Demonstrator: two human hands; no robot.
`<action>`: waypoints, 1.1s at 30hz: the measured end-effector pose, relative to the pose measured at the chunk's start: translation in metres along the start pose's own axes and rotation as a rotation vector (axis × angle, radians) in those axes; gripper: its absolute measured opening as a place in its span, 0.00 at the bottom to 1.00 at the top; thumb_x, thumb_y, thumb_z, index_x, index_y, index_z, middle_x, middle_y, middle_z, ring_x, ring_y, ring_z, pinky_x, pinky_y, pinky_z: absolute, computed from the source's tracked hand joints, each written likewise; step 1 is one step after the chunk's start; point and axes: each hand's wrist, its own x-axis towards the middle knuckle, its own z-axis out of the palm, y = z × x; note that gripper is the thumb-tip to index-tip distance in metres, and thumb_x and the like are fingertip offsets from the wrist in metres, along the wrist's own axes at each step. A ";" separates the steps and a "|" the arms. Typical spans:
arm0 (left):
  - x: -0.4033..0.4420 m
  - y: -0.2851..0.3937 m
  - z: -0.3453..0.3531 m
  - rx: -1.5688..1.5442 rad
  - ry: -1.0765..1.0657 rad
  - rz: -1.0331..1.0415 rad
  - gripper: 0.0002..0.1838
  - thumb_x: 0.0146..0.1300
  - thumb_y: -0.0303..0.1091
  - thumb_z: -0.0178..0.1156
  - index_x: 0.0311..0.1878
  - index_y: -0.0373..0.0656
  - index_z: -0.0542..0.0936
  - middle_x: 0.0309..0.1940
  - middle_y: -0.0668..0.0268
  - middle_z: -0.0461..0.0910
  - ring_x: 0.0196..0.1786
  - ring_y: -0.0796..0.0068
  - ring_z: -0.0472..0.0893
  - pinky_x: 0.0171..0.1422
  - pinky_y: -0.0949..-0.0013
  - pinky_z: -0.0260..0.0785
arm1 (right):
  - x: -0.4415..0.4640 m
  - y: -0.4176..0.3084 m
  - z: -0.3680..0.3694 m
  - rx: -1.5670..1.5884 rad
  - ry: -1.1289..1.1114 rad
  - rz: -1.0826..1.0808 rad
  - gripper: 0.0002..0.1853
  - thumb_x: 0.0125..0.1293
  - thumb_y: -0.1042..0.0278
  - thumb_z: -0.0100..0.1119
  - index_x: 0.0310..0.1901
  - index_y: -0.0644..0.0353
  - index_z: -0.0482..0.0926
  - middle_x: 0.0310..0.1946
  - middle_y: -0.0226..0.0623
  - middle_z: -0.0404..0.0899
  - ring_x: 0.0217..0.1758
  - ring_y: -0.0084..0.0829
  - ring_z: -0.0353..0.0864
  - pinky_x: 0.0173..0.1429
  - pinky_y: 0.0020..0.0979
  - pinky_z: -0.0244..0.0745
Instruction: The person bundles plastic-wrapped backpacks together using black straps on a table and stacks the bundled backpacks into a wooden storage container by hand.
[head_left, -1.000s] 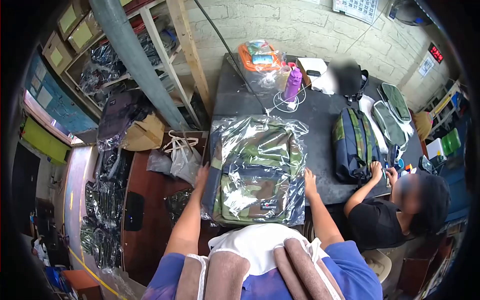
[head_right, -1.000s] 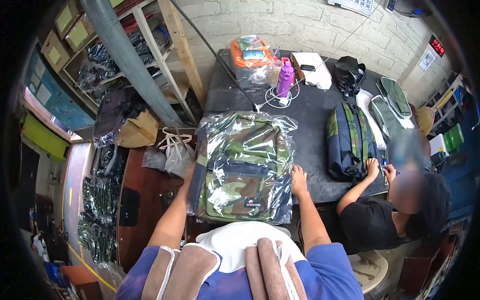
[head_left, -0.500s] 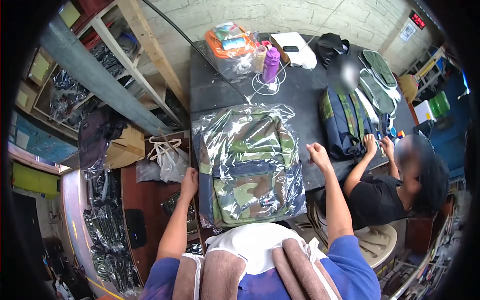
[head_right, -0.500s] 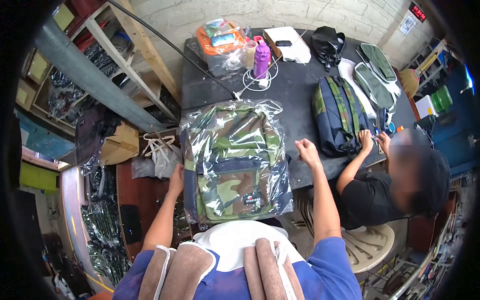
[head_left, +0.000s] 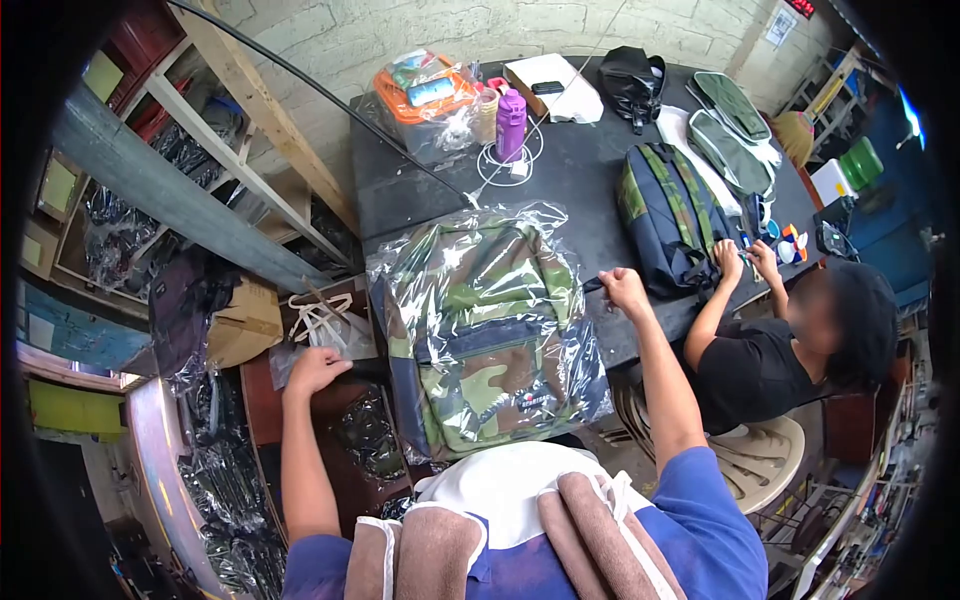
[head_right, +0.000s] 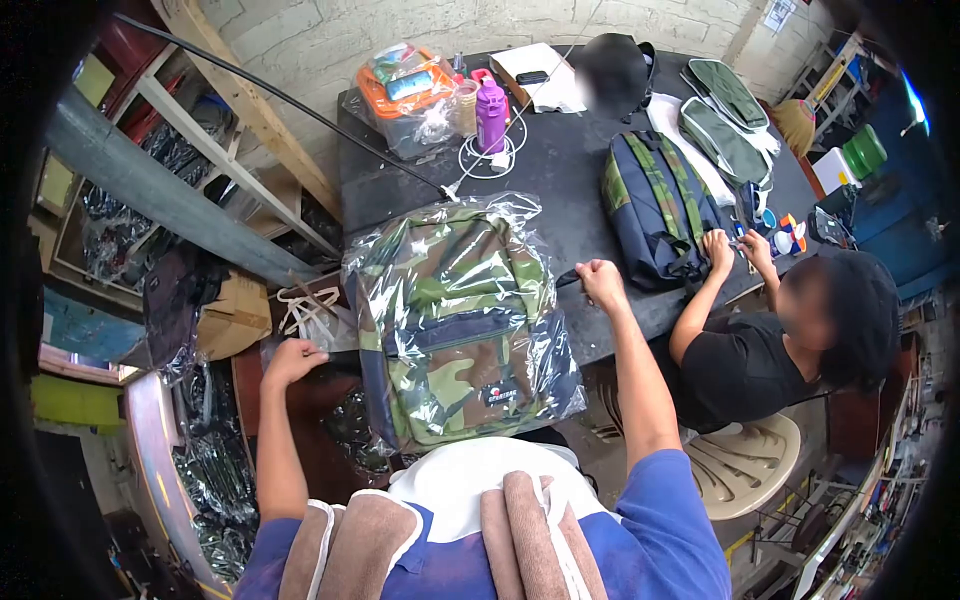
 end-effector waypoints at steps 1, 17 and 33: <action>-0.006 0.010 -0.012 -0.001 -0.059 -0.035 0.19 0.59 0.46 0.76 0.41 0.38 0.89 0.35 0.54 0.90 0.40 0.60 0.89 0.48 0.59 0.78 | -0.002 -0.005 -0.011 0.036 0.021 -0.008 0.15 0.79 0.56 0.59 0.40 0.60 0.80 0.30 0.32 0.81 0.27 0.26 0.80 0.29 0.33 0.78; -0.040 0.022 -0.046 0.040 0.122 -0.074 0.17 0.61 0.44 0.74 0.43 0.39 0.89 0.36 0.51 0.88 0.41 0.52 0.88 0.48 0.55 0.76 | 0.006 0.041 0.052 -0.843 0.222 -0.285 0.16 0.71 0.52 0.57 0.46 0.52 0.88 0.39 0.43 0.91 0.45 0.52 0.91 0.53 0.51 0.81; -0.072 0.066 -0.067 -0.926 -0.123 -0.072 0.16 0.77 0.44 0.61 0.38 0.41 0.79 0.19 0.73 0.73 0.18 0.80 0.72 0.27 0.74 0.68 | -0.128 -0.108 -0.108 0.318 -0.360 -0.059 0.20 0.78 0.53 0.62 0.28 0.55 0.77 0.19 0.20 0.70 0.20 0.17 0.70 0.27 0.25 0.69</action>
